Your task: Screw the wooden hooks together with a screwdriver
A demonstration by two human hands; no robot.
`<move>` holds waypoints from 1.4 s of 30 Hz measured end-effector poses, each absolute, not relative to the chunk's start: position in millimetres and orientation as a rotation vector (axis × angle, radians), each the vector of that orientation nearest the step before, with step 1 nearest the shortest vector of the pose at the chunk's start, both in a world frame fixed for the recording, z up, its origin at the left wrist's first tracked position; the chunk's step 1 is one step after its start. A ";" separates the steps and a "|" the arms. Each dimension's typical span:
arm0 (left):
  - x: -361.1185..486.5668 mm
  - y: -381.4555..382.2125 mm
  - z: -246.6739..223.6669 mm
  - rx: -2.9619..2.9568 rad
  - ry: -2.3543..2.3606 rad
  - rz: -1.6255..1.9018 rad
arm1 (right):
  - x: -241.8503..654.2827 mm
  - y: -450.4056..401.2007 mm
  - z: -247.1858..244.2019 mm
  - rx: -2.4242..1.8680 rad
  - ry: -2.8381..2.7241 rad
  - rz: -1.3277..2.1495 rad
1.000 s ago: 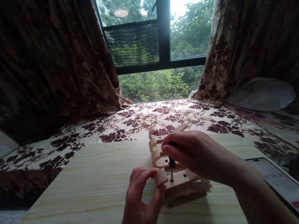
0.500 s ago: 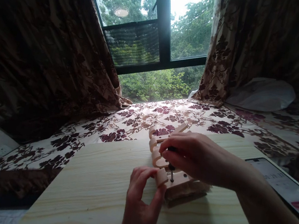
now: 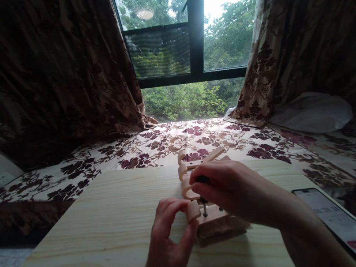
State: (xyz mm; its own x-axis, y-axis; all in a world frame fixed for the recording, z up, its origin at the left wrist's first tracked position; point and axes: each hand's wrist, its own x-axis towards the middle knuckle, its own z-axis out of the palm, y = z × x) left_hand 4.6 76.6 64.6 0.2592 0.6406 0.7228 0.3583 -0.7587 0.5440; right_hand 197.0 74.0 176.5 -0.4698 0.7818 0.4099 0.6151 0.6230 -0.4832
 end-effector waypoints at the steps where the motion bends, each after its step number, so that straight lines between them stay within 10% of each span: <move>1: 4.4 76.6 64.6 2.266 0.925 1.500 | 196.5 75.0 175.7 -1.119 -2.220 0.314; 42: 5.3 76.3 66.9 2.277 0.925 1.515 | 198.6 75.9 175.8 -1.195 -2.133 0.284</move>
State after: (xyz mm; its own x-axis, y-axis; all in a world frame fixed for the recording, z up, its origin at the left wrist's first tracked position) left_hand 5.3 76.3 66.9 0.2562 0.6289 0.7341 0.3651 -0.7661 0.5289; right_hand 198.6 75.9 175.8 -0.3583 0.8203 0.4457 0.6751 0.5574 -0.4832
